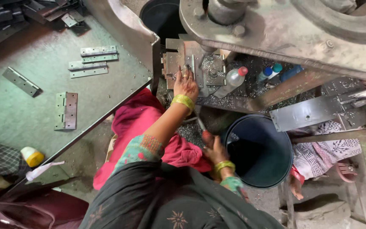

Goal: The person operates a manual punching machine to create holes in metal hinge plates. They pick up a hinge plate, place it under the press, pull the lever to punch a hole, and then place the finished piece on a nearby table. This process is repeated for multiple hinge plates.

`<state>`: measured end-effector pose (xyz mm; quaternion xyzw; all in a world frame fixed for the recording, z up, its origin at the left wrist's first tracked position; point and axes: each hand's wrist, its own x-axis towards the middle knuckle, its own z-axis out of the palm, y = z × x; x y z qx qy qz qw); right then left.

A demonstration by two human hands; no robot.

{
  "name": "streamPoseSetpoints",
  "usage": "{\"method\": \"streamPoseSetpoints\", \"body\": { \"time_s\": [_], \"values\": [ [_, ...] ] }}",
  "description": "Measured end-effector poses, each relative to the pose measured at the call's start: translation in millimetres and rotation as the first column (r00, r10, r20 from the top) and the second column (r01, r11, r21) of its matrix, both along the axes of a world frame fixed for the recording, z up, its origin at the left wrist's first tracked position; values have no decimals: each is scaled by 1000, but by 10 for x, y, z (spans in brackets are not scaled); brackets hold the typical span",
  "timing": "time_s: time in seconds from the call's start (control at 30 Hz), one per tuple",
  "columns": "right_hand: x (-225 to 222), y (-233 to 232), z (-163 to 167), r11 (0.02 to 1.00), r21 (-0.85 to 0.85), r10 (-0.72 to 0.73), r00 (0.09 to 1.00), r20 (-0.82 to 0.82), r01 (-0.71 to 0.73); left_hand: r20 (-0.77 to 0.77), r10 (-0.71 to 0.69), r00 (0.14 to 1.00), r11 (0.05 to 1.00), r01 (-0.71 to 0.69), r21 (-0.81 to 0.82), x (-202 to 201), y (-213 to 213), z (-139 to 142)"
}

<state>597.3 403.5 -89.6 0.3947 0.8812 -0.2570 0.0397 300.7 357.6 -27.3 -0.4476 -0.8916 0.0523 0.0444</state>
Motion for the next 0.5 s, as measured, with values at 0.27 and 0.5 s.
{"method": "streamPoseSetpoints", "body": {
  "time_s": [0.27,0.5],
  "values": [
    [-27,214,285,991,-133,39,994,97,-26,164,6,986,985,-34,168,-158,-15,103],
    [-22,26,-160,1000,31,8,994,-109,-5,245,67,967,977,-114,183,-194,163,31]
  ]
}}
